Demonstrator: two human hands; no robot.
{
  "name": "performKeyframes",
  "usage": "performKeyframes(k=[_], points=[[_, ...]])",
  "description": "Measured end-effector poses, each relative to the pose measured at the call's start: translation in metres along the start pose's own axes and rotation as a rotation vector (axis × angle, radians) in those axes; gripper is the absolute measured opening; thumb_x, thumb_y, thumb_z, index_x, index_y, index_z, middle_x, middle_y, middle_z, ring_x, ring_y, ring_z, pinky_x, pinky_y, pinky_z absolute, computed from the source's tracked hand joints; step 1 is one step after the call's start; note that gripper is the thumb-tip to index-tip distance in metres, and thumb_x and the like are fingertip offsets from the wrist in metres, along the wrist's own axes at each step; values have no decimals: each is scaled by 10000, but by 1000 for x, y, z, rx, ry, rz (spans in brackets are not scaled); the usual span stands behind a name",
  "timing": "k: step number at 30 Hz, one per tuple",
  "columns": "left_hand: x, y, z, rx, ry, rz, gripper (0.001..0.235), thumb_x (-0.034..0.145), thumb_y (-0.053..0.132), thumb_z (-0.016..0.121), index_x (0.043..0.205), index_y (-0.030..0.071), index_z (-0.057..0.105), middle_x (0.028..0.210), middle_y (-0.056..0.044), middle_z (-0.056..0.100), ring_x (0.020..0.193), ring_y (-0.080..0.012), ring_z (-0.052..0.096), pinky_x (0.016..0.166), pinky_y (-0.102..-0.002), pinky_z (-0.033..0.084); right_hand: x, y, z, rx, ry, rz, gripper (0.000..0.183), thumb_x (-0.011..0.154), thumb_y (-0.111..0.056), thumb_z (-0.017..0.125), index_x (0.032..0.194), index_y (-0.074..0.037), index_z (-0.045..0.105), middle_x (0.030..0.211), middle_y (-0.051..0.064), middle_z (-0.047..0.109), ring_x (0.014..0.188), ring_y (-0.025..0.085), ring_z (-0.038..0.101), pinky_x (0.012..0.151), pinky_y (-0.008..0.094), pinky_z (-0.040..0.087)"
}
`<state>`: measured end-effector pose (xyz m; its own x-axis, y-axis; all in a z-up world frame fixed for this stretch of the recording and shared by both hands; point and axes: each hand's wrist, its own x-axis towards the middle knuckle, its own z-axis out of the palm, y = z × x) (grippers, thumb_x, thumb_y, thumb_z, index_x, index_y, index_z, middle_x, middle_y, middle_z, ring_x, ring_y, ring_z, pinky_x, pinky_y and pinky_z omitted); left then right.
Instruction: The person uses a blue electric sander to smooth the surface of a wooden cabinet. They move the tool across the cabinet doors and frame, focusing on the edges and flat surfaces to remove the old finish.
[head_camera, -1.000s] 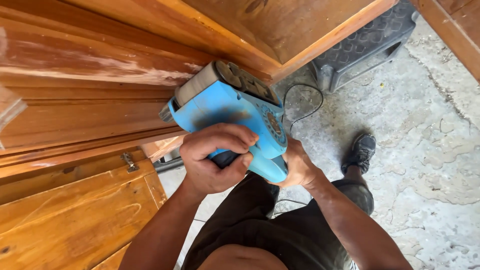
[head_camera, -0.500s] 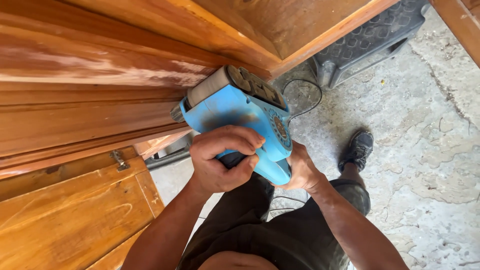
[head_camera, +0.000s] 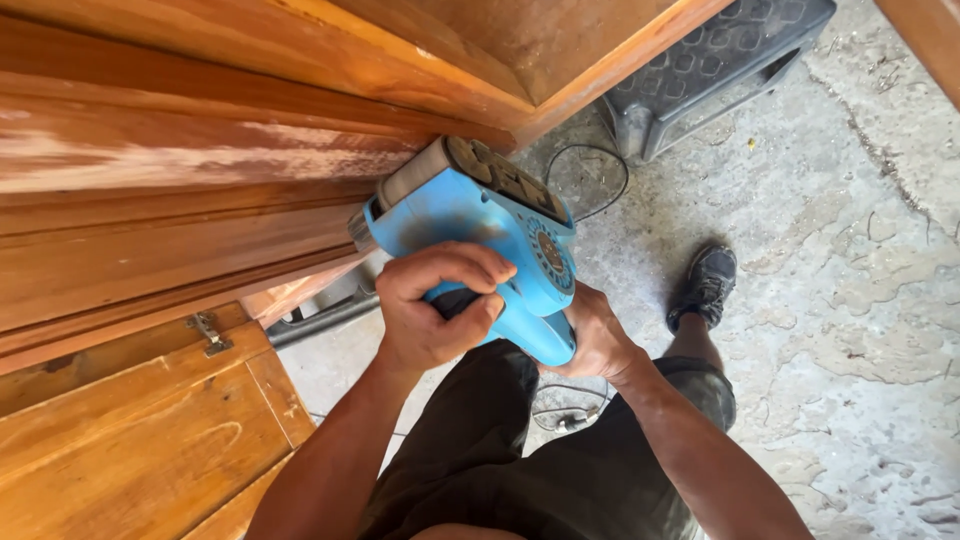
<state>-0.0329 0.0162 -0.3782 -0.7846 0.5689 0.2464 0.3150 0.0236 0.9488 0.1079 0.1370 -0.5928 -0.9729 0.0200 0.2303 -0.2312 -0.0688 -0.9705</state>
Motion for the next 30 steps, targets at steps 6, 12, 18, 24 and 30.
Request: performKeyframes(k=[6,12,18,24,30], points=[[-5,-22,5,-43,-5,-76,78,800,-9,759,822,-2,685,886,-163,755,817,-255,761,713,-353,620,-17,20,1,-23,-21,116,906,585,-314,932,1372,-50,567,1175,203,690,1028,492,672,872,639,578],[-11,-56,12,-73,-5,-110,83,800,-10,755,817,-2,674,889,-159,753,823,-246,759,732,-348,617,-34,39,-7,-37,-6,190,857,593,-285,915,1346,-49,580,1135,195,701,995,482,686,850,621,590],[-20,-88,15,-114,7,-168,85,793,-29,755,811,-10,674,888,-166,751,855,-256,761,763,-348,618,-43,58,-8,-44,-4,263,798,603,-250,895,1314,-49,595,1088,185,714,956,471,702,824,599,604],[-29,-129,22,-159,30,-206,83,782,-43,747,819,-12,679,886,-165,753,841,-241,756,760,-353,614,-43,76,-13,-63,-7,323,740,612,-216,875,1282,-48,611,1041,175,727,916,459,718,798,578,618],[-34,-155,27,-169,56,-275,93,773,-31,770,817,-8,692,892,-162,758,863,-234,757,804,-344,597,-42,84,-21,-102,3,366,748,610,-223,877,1289,-52,615,1053,189,731,935,474,710,788,594,608]])
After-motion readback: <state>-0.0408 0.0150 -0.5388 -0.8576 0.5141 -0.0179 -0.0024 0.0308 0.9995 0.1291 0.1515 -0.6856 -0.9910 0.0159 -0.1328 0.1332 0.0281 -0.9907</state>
